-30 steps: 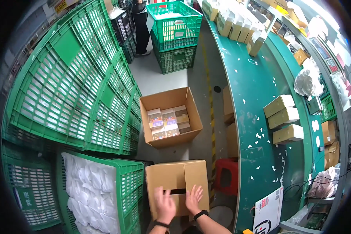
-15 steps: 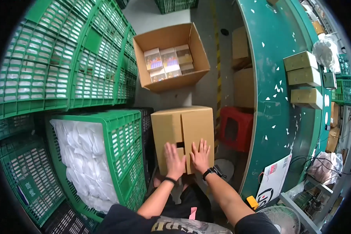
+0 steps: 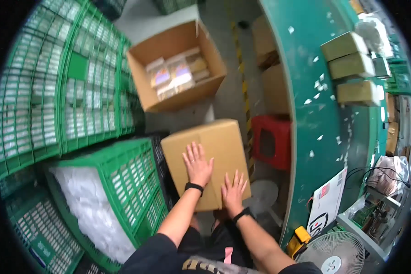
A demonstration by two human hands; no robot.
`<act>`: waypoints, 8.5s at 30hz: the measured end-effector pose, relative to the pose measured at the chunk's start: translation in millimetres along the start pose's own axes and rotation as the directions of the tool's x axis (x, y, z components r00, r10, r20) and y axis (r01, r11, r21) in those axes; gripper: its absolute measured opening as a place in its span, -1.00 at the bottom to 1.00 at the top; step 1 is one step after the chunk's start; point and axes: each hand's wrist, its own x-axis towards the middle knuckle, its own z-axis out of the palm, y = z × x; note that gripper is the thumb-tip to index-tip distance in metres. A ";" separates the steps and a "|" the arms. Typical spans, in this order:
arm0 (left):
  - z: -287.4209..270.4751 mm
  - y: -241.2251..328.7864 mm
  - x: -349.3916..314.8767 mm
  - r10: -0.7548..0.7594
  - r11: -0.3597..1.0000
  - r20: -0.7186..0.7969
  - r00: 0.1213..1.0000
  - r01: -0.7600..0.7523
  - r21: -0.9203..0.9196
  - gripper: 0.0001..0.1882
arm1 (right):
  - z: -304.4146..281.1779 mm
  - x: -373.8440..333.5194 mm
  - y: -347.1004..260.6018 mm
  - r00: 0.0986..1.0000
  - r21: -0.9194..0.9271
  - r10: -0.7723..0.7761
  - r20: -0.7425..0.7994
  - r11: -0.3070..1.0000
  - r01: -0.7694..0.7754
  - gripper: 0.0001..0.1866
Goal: The person unfolds a cardboard box, folds the bottom flaps, and places it on the floor. After moving to a workstation to organize small white boxes, they place several into the cardboard box and seal it using a tape dispenser.
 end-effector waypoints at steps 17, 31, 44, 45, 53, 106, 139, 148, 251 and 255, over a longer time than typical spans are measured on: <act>-22.9 -12.4 120.7 0.151 0.988 0.061 0.987 -0.150 -0.024 -0.58 | 104.2 -49.2 -8.5 0.473 0.811 0.728 0.496 -0.583 0.046 -0.28; 12.9 -86.1 -0.6 -0.524 0.777 -0.006 0.852 0.475 -0.413 -0.49 | -4.6 109.8 83.4 0.664 0.469 0.733 -0.151 0.644 -0.604 -0.42; 18.8 -93.7 13.4 -0.438 0.621 0.284 0.853 0.516 -0.590 -0.31 | 1.8 113.2 102.1 0.718 0.465 0.686 -0.120 0.678 -0.570 -0.39; 19.7 -92.8 14.5 -0.423 0.622 0.295 0.857 0.512 -0.593 -0.31 | 1.8 112.6 104.7 0.717 0.465 0.686 -0.124 0.678 -0.569 -0.39; 28.6 -110.0 6.1 -0.380 0.619 0.280 0.882 0.467 -0.631 -0.33 | 1.3 95.9 133.0 0.886 0.717 0.461 0.037 0.606 -0.345 -0.28; 97.6 -75.4 -740.0 -0.758 -0.079 0.430 0.489 0.586 -0.806 -0.20 | 44.1 -433.6 120.8 0.894 0.388 0.410 0.181 0.805 -0.448 -0.07; 56.6 -91.2 -875.2 -0.730 0.416 0.284 0.621 0.734 -0.536 -0.21 | -71.0 -371.1 67.9 0.764 0.449 0.037 0.644 0.791 -0.416 -0.64; -24.2 -131.3 -673.2 -0.421 0.608 0.671 0.610 0.739 -0.290 -0.49 | -113.2 -225.8 43.0 0.792 0.725 -0.083 0.604 0.470 -0.504 -0.69; -599.0 132.9 1311.7 0.103 0.508 0.016 0.995 -0.039 -0.860 -0.31 | -567.7 872.0 -128.9 0.576 0.964 0.817 -0.036 -0.122 0.234 -0.30; -615.3 179.2 1363.9 -0.065 0.302 0.147 0.987 0.160 -0.940 -0.15 | -574.7 923.5 -117.3 0.403 0.936 0.915 -0.008 -0.135 0.326 -0.25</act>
